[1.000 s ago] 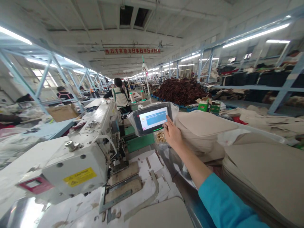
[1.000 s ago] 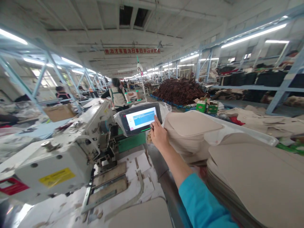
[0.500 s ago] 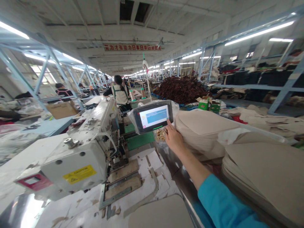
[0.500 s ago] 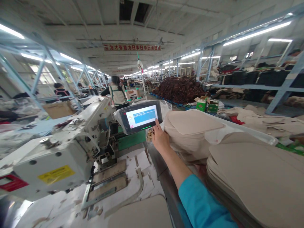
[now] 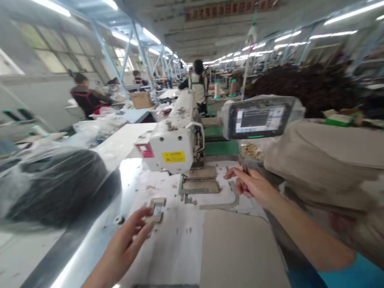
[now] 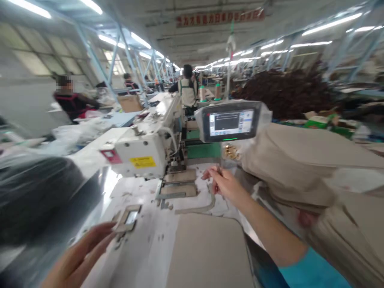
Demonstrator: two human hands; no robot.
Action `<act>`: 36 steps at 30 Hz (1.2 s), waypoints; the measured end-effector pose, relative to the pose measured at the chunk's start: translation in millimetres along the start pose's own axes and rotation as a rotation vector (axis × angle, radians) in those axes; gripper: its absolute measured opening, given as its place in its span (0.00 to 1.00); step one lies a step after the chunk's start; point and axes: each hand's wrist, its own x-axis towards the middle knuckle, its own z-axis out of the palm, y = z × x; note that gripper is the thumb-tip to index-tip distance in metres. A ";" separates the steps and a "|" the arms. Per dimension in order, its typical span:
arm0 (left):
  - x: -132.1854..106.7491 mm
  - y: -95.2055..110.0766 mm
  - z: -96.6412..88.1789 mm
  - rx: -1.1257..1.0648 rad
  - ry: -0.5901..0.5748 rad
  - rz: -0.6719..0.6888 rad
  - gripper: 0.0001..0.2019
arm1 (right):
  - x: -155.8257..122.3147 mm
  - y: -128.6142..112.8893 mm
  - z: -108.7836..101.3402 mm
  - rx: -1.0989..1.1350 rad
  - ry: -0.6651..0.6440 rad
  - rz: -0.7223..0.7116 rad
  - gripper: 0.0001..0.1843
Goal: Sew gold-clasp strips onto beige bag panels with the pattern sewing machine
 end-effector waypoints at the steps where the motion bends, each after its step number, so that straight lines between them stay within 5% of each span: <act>1: 1.5 -2.8 2.0 -0.056 -0.092 -0.038 0.24 | -2.2 -0.5 12.2 0.076 -0.045 0.057 0.20; 3: 16.1 -5.0 14.2 -0.113 -0.222 -0.140 0.29 | -3.3 -0.3 37.2 0.208 -0.074 0.128 0.20; 6: 45.6 2.4 46.2 -0.106 -0.229 -0.118 0.33 | 3.5 1.2 75.7 0.363 -0.038 0.225 0.16; 10: 50.3 32.4 80.9 -0.212 -0.476 0.041 0.28 | 22.0 -0.4 120.0 0.443 0.034 0.339 0.17; 13: 33.6 52.2 79.1 -0.155 -0.709 0.240 0.15 | 24.2 -4.1 136.7 0.520 -0.064 0.330 0.17; 15: 26.0 57.6 64.8 -0.075 -0.703 0.313 0.10 | 12.9 -5.5 135.4 0.532 -0.167 0.285 0.17; 17: 26.5 59.0 44.0 -0.036 -0.561 0.368 0.09 | -7.0 -6.0 124.6 0.438 -0.196 0.169 0.18; 21: 50.5 71.2 3.8 0.060 -0.166 0.632 0.10 | -50.9 -11.7 90.8 -0.023 -0.116 -0.322 0.10; 24: 79.1 93.9 -5.4 0.260 -0.003 0.887 0.17 | -70.5 -24.0 70.5 -0.219 -0.075 -0.628 0.12; 26: 97.4 107.0 1.1 0.406 -0.028 1.039 0.19 | -76.6 -33.0 61.7 -0.251 -0.044 -0.725 0.13; 29: 116.6 113.7 21.0 0.504 -0.233 1.216 0.10 | -77.6 -43.3 54.3 -0.198 0.003 -0.712 0.09; 36: 123.1 108.4 43.0 0.661 -0.460 1.184 0.08 | -32.1 -56.3 36.3 0.332 0.407 -0.530 0.28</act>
